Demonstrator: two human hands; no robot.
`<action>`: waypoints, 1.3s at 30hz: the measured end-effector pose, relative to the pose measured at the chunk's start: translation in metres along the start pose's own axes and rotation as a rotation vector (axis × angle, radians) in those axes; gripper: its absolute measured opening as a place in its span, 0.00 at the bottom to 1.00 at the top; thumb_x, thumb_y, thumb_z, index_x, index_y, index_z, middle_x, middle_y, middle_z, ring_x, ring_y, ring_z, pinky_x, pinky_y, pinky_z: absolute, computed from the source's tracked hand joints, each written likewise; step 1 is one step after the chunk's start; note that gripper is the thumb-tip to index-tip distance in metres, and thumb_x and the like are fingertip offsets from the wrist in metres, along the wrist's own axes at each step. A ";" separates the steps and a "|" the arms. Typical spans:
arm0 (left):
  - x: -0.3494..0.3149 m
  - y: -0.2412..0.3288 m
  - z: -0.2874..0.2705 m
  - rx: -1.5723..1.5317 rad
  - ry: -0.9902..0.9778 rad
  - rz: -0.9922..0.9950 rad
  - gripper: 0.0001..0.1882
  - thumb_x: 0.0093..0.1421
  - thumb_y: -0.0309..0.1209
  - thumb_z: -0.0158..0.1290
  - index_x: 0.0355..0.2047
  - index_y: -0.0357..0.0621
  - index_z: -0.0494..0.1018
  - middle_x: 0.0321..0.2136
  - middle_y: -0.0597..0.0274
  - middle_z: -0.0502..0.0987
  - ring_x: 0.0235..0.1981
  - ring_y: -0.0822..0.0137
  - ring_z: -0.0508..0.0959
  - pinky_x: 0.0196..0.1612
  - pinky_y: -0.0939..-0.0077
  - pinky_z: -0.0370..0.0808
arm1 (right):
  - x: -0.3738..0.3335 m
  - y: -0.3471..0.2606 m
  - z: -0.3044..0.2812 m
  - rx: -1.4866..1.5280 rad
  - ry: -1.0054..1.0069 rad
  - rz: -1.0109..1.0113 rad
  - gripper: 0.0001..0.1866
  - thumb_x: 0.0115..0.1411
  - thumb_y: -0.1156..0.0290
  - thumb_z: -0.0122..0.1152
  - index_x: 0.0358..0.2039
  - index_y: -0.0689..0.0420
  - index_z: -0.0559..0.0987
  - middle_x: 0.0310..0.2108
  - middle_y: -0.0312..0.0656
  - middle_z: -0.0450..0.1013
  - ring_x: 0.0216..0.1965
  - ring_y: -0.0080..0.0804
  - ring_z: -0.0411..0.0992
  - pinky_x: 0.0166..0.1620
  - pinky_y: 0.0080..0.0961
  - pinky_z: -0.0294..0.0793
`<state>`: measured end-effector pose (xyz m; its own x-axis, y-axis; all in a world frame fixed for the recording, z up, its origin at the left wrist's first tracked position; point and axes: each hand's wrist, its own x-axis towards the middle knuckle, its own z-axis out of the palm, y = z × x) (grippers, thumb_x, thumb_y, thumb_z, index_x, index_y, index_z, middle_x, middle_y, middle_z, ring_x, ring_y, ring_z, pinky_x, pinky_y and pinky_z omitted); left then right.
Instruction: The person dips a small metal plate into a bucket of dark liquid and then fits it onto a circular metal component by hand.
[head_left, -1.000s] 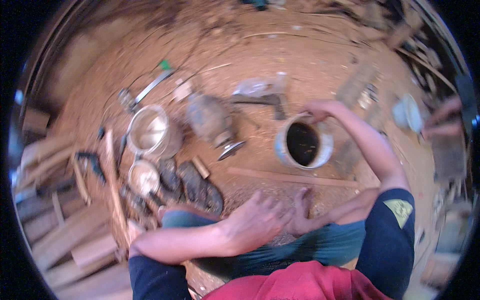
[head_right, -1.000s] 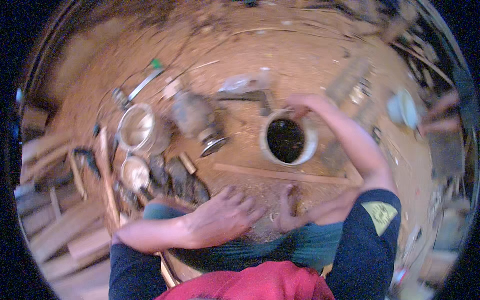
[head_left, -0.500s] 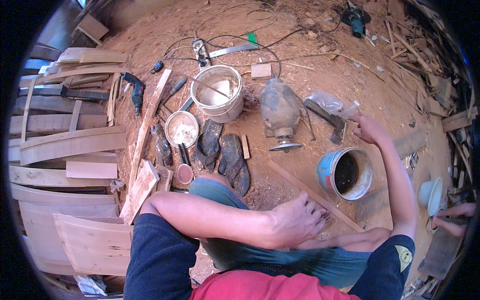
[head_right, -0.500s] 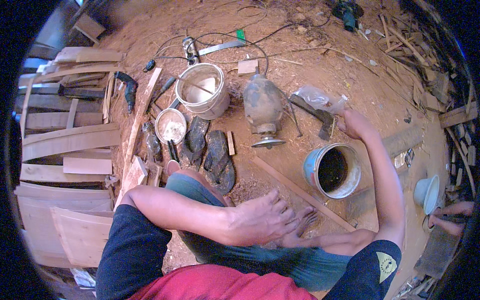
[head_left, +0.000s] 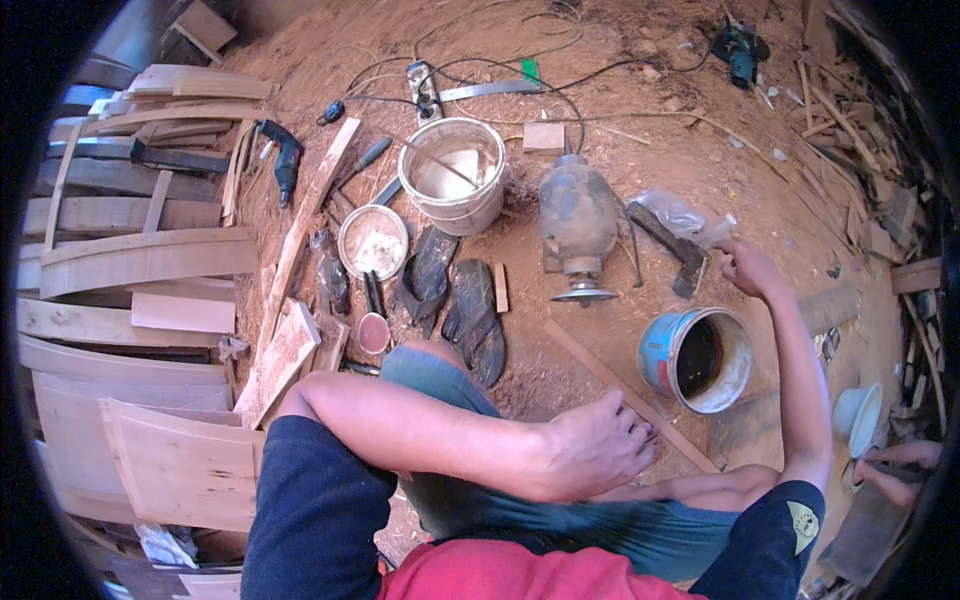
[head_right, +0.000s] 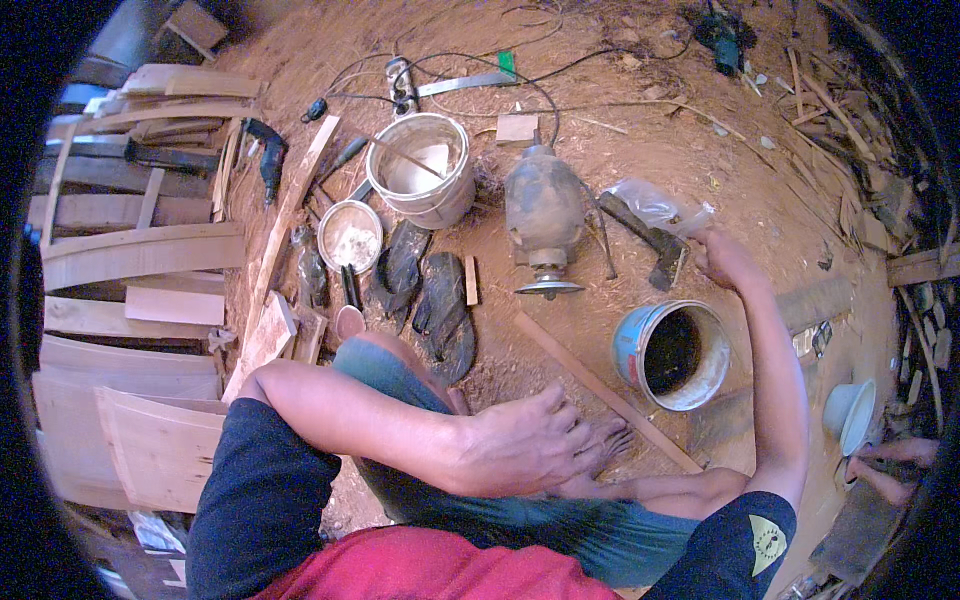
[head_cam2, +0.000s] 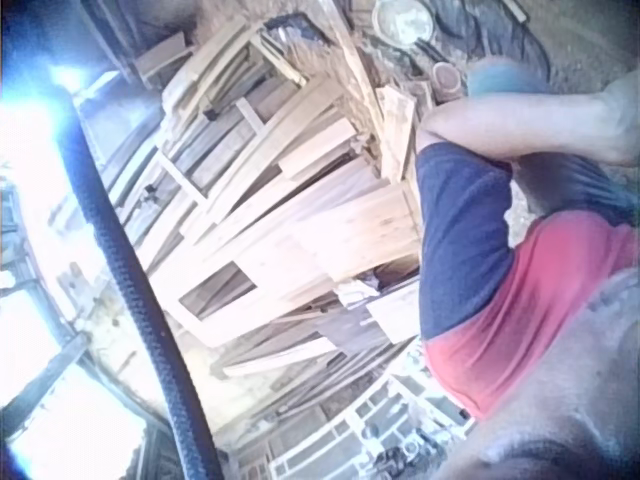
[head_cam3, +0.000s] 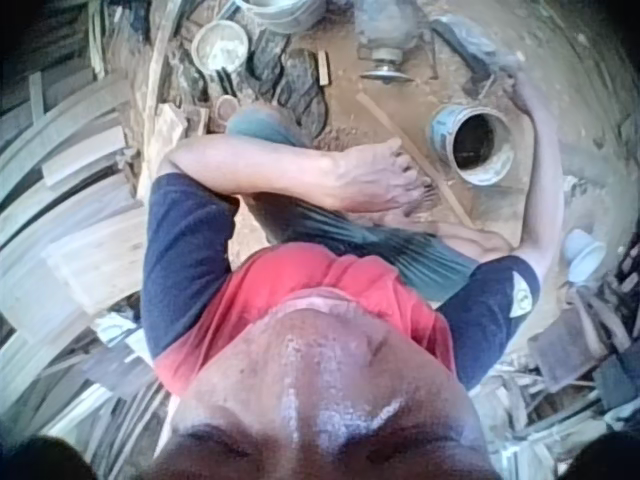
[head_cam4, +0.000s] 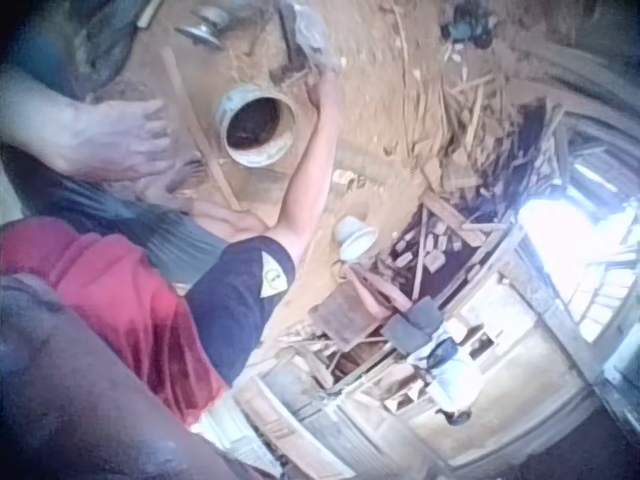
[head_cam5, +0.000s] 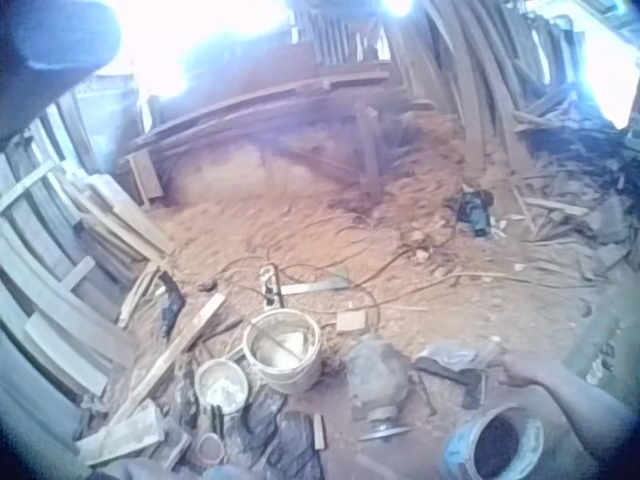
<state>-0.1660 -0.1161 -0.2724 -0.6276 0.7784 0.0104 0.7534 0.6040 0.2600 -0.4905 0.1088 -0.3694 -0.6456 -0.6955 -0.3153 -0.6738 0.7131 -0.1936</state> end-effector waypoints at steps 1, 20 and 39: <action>-0.001 0.000 0.001 -0.005 0.001 -0.006 0.26 0.52 0.40 0.53 0.48 0.36 0.70 0.42 0.56 0.75 0.44 0.61 0.74 0.43 0.66 0.66 | 0.003 -0.001 0.002 0.000 -0.006 -0.005 0.23 0.51 0.72 0.56 0.51 0.55 0.74 0.40 0.56 0.73 0.41 0.49 0.73 0.46 0.40 0.73; -0.051 -0.099 -0.074 -0.375 0.318 -0.355 0.23 0.60 0.42 0.53 0.50 0.39 0.70 0.42 0.50 0.77 0.44 0.52 0.77 0.46 0.61 0.74 | 0.012 -0.019 -0.020 -0.073 -0.009 0.015 0.22 0.51 0.74 0.55 0.49 0.55 0.75 0.42 0.53 0.74 0.42 0.50 0.74 0.48 0.41 0.73; -0.168 -0.381 0.000 -0.801 1.693 -0.986 0.12 0.62 0.36 0.56 0.34 0.39 0.78 0.28 0.63 0.79 0.24 0.73 0.77 0.29 0.79 0.77 | -0.025 0.016 -0.022 -0.176 0.079 0.118 0.18 0.52 0.73 0.54 0.46 0.56 0.77 0.41 0.55 0.74 0.44 0.53 0.73 0.48 0.44 0.73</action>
<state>-0.3472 -0.4769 -0.3732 -0.5382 -0.8244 0.1753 0.2052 0.0735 0.9759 -0.4932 0.1351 -0.3441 -0.7453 -0.6175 -0.2514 -0.6396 0.7687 0.0080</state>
